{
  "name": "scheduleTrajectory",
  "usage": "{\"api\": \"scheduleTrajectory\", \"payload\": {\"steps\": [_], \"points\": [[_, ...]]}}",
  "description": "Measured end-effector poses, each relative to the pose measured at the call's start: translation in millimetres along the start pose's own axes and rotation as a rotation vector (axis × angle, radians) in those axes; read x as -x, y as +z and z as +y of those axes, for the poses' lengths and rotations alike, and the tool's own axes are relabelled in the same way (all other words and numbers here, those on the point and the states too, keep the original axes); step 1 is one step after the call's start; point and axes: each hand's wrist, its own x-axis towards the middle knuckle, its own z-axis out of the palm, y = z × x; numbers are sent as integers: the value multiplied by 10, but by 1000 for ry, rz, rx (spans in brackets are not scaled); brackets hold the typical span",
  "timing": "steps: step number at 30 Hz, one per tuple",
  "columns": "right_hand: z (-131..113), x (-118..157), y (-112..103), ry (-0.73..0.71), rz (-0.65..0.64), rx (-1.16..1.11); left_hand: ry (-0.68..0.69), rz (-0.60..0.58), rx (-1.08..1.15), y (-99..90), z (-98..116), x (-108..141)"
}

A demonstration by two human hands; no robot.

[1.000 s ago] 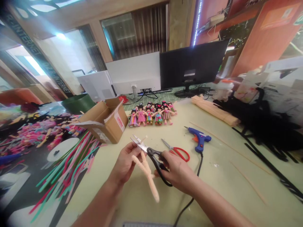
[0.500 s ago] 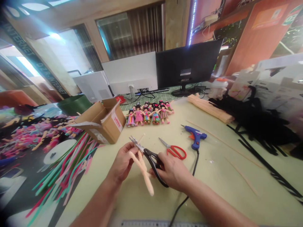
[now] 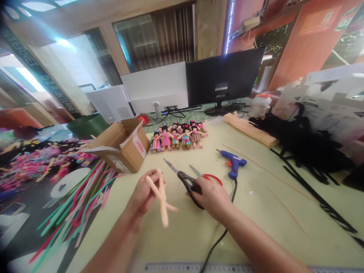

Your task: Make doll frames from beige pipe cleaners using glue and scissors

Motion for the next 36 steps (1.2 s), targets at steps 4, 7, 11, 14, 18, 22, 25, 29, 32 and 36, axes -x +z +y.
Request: {"api": "scheduleTrajectory", "payload": {"steps": [4, 7, 11, 14, 18, 22, 25, 29, 32, 36], "points": [[82, -3, -53, 67, 38, 124, -10, 10, 48, -59, 7, -34], [112, 1, -101, 109, 41, 153, -6, 8, 64, -72, 12, -34], [220, -18, -256, 215, 77, 185, -2, -9, 72, -67, 29, -13], [358, -41, -375, 279, 135, 214, -2, -18, 68, -57, 40, 3], [460, -68, -377, 272, 151, 209, -3, -31, 72, -41, 40, 14], [413, -124, -279, 268, 125, 212, 2, -35, 72, -40, 25, 5], [375, -212, -260, 254, 104, 263, -6, -28, 73, -50, 9, -8], [402, -376, -287, 225, 89, 337, -15, -35, 86, -58, -10, -15], [434, -461, -274, 205, 109, 368, -11, -48, 90, -58, -23, -14], [382, -445, -181, 169, 131, 408, -6, -44, 89, -56, -34, -19]]}}
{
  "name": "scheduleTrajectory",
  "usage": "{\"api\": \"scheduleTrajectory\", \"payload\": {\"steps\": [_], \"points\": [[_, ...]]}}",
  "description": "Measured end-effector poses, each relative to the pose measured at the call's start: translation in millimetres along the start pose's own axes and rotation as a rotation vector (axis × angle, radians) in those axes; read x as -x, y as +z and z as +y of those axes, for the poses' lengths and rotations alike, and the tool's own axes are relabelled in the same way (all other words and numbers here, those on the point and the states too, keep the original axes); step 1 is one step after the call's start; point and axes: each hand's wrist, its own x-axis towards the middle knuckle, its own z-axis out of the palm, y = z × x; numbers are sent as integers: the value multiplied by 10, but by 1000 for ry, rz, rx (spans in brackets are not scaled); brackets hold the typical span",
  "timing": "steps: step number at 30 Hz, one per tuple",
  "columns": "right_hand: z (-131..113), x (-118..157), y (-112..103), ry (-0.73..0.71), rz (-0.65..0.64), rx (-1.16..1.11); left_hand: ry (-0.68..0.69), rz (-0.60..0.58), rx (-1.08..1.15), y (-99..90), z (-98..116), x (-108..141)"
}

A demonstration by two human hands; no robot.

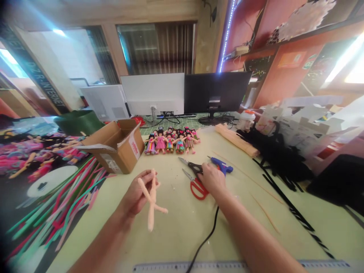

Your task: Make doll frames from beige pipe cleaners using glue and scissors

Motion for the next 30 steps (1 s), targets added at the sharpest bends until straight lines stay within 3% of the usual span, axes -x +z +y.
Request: {"api": "scheduleTrajectory", "payload": {"steps": [8, 19, 22, 26, 30], "points": [[-243, 196, 61, -121, 13, 24, -25, -61, 51, 63, 58, 45], [78, -33, 23, -106, 127, -86, -55, -81, 77, 88, 73, 62], [304, -54, -36, -4, 156, -103, -52, -79, 94, 93, 83, 69], [679, -49, -55, 298, -20, -82, -40, -113, 98, 97, 74, 76], [799, -20, -80, 396, -90, -72, -41, -108, 73, 84, 48, 80]]}}
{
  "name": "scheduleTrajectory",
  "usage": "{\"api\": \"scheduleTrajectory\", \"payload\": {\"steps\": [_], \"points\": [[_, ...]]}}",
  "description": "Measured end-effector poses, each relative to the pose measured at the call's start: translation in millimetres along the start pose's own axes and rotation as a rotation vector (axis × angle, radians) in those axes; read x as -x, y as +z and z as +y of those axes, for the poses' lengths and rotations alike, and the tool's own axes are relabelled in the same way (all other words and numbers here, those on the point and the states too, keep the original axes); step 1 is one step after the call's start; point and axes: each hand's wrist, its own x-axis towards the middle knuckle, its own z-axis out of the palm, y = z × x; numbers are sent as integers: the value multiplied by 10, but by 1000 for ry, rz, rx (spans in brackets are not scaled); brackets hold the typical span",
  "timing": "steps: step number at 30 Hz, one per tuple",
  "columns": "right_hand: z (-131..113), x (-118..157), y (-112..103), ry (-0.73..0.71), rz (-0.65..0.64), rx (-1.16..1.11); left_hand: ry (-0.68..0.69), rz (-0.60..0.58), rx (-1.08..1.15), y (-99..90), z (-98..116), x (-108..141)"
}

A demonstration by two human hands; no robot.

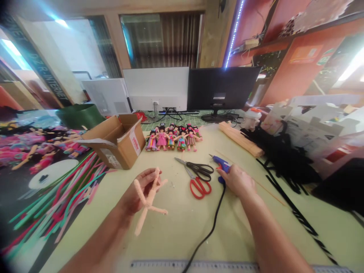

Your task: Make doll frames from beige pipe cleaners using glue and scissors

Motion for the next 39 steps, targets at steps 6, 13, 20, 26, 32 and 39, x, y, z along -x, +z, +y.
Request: {"api": "scheduleTrajectory", "payload": {"steps": [6, 13, 20, 26, 32, 39], "points": [[-528, 488, -233, -374, 33, -463, 32, -59, -187, 47, -6, 36], [-1134, 1084, -446, -603, -565, -1048, -6, -132, -340, 161, 28, 118], [-1161, 1020, -273, -418, -635, -1365, 2, -120, -268, 110, 43, 82], [-1057, 919, -163, -93, -685, -1811, 121, 97, -358, -93, 15, -78], [-1105, 1058, -29, -11, -863, -1891, 161, -246, -428, 37, -56, 32], [-1159, 1182, 91, -148, -863, -1825, 168, 8, -507, 144, -183, 44]]}}
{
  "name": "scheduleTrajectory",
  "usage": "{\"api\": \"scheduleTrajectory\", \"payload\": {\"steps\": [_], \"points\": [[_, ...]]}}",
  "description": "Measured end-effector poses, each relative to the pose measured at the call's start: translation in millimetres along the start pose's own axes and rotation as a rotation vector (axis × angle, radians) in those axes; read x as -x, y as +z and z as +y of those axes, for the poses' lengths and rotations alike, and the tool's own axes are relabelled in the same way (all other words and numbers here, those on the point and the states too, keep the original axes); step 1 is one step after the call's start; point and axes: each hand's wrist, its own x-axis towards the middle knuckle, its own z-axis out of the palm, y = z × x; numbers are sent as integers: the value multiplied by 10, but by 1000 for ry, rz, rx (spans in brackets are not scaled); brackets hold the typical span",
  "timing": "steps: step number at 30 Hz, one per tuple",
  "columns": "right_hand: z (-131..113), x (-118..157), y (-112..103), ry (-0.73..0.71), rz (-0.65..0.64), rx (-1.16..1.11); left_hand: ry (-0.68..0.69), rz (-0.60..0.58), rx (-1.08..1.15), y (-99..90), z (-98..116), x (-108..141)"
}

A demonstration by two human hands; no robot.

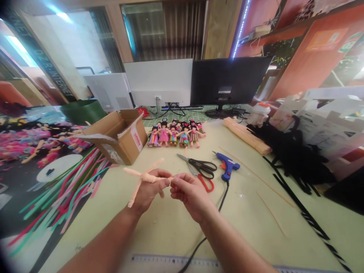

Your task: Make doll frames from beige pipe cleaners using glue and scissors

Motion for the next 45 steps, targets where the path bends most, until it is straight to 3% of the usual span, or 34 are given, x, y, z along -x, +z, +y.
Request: {"api": "scheduleTrajectory", "payload": {"steps": [7, 13, 24, 28, 34, 45], "points": [[18, 19, 4, -63, 42, 123, 36, 66, -133, 50, 41, 37], [55, 23, -2, 16, 60, 254, 98, 121, -78, 82, 0, 43], [59, -1, 45, -159, 89, 368, 24, 238, -124, 137, -14, 39], [51, 4, 62, -162, 106, 400, -2, 210, -106, 123, -4, 24], [18, 33, 68, -150, 138, 380, 51, 36, -80, 82, 87, 51], [64, 43, 42, -80, 95, 283, 39, 148, -195, 125, 15, 55]]}}
